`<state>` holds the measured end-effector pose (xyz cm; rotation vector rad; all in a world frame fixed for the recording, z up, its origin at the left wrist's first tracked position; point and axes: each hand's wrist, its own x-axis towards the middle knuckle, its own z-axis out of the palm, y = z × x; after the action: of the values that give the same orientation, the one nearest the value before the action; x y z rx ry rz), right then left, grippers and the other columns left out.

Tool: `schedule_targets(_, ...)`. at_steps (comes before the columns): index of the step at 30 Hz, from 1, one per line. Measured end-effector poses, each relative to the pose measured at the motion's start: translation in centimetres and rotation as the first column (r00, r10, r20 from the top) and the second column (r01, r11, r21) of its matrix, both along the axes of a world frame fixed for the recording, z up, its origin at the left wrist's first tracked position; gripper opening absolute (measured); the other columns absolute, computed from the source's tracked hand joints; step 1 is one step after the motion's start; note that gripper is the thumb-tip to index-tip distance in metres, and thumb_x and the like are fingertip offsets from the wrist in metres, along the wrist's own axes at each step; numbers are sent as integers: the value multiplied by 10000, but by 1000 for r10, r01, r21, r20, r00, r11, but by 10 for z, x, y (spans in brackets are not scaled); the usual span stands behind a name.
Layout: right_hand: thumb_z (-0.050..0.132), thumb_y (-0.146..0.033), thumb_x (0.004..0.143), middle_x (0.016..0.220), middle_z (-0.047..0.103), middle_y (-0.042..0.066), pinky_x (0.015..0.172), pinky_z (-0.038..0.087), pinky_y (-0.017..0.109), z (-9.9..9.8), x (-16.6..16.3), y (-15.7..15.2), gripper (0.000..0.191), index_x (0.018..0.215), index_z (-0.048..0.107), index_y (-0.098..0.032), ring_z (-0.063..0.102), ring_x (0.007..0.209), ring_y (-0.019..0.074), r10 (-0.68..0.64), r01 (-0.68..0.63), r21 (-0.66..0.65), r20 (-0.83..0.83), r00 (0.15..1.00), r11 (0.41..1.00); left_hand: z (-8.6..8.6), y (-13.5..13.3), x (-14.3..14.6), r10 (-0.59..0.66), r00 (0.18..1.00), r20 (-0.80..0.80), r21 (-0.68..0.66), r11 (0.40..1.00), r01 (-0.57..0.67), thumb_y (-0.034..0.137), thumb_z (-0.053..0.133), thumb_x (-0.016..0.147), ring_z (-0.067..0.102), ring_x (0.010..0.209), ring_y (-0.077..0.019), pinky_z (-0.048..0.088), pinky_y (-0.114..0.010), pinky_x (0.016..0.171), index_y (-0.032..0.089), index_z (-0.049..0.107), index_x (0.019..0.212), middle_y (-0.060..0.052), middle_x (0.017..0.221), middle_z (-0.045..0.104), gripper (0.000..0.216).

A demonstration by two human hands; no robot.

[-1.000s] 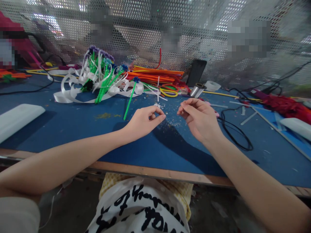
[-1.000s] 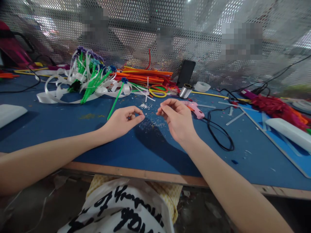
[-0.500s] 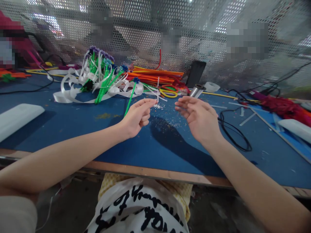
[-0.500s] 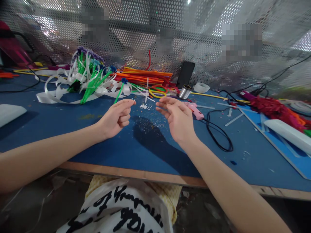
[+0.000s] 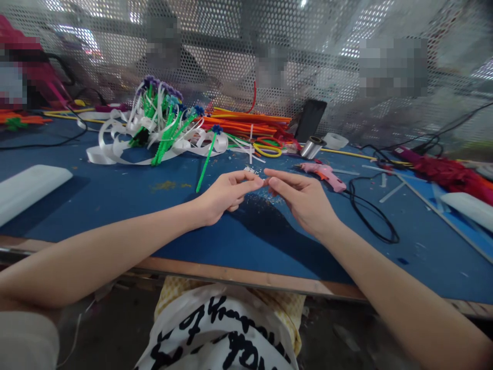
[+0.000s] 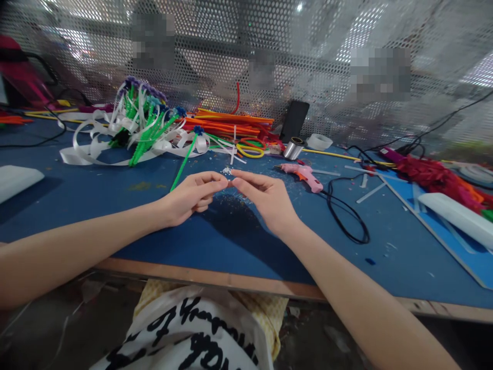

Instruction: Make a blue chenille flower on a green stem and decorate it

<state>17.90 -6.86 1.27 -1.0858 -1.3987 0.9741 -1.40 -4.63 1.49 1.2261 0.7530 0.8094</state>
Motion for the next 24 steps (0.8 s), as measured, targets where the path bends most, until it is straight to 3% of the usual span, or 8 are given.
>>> schedule_targets(3,844,-400,754,905,798,9,734,522,292,0,4,4,279,1011,817,-296,653,743,128,19,-20,-22,-54,998,1000,1,0,0,-3,999,-48,5,1000,4,448,737,838,168,414,-41,101,-236,419,223,622,851,103,551,226,253)
schedule_targets(9,837,-388,760,849,780,13,714,501,291,1,5,4,162,852,825,-255,629,724,135,75,-77,16,102,992,997,1,-3,2,-2,996,-87,45,999,6,470,795,753,189,421,-38,112,-244,416,195,666,840,99,538,322,316)
schedule_targets(12,812,-414,783,783,744,11,674,493,287,0,6,6,194,832,798,-227,608,698,137,26,-32,42,137,990,999,2,-3,2,21,992,-121,82,997,-11,448,777,771,200,414,-43,122,-251,420,188,686,834,96,512,331,283)
schedule_targets(18,777,-387,827,861,726,0,698,519,275,4,12,16,163,821,711,-238,611,703,112,-107,131,134,-168,980,982,5,6,-2,89,991,-97,87,993,-81,406,668,902,192,406,-42,106,-261,439,191,689,800,91,499,251,239)
schedule_targets(24,762,-326,835,918,737,-24,820,556,303,8,26,25,139,807,641,-265,687,856,128,-147,202,97,-402,904,975,2,14,-6,132,989,-71,48,991,-129,393,679,909,176,419,-38,86,-270,449,186,684,810,87,528,242,230)
